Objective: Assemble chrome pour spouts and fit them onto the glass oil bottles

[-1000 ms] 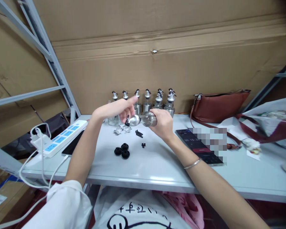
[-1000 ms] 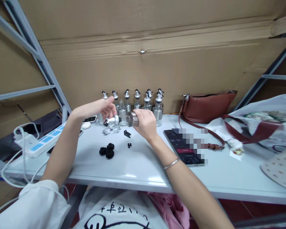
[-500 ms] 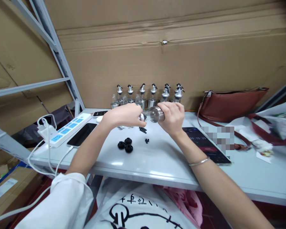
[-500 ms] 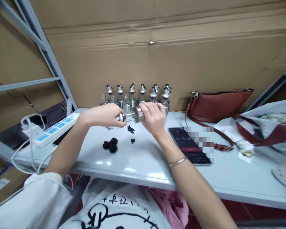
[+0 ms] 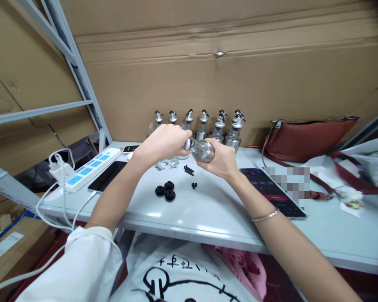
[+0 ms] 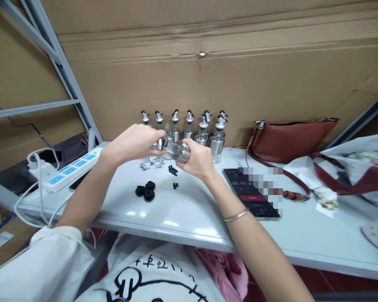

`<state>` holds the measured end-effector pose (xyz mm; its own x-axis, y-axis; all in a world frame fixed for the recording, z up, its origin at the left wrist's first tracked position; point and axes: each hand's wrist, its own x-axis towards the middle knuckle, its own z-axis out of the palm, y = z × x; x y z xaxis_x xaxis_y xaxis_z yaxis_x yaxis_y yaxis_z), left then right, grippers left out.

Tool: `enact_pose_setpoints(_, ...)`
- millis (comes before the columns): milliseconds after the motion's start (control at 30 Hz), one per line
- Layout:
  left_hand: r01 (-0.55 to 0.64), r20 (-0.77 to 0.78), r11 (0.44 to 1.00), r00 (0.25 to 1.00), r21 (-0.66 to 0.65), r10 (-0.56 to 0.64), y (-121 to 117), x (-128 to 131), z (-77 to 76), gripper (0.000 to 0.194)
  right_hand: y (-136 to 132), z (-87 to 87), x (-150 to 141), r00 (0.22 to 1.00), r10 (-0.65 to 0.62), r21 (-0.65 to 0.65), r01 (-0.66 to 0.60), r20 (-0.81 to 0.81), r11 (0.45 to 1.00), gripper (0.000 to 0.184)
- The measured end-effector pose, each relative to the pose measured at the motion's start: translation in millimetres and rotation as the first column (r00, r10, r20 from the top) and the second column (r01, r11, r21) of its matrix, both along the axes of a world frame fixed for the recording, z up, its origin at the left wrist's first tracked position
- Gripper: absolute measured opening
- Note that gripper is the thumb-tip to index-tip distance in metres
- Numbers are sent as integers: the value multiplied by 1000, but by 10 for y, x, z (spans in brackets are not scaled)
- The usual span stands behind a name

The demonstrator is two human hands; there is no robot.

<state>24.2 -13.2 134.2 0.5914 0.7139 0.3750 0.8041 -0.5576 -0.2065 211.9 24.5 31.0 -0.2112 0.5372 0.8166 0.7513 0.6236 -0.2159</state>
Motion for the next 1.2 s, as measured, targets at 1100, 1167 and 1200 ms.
enact_pose_setpoints(1100, 107, 520, 990, 843, 93, -140, 401, -257, 57, 25, 210, -31, 243, 910, 99, -523, -317, -402, 791, 48)
enact_pose_setpoints(1167, 81, 515, 990, 847, 114, -128, 410, -324, 70, 24, 304, -142, 271, 930, 23, -530, -230, -368, 817, 54)
enact_pose_setpoints(1200, 69, 516, 990, 848, 123, -123, 417, -348, 73, 24, 345, -194, 284, 934, 5, -535, -208, -356, 819, 56)
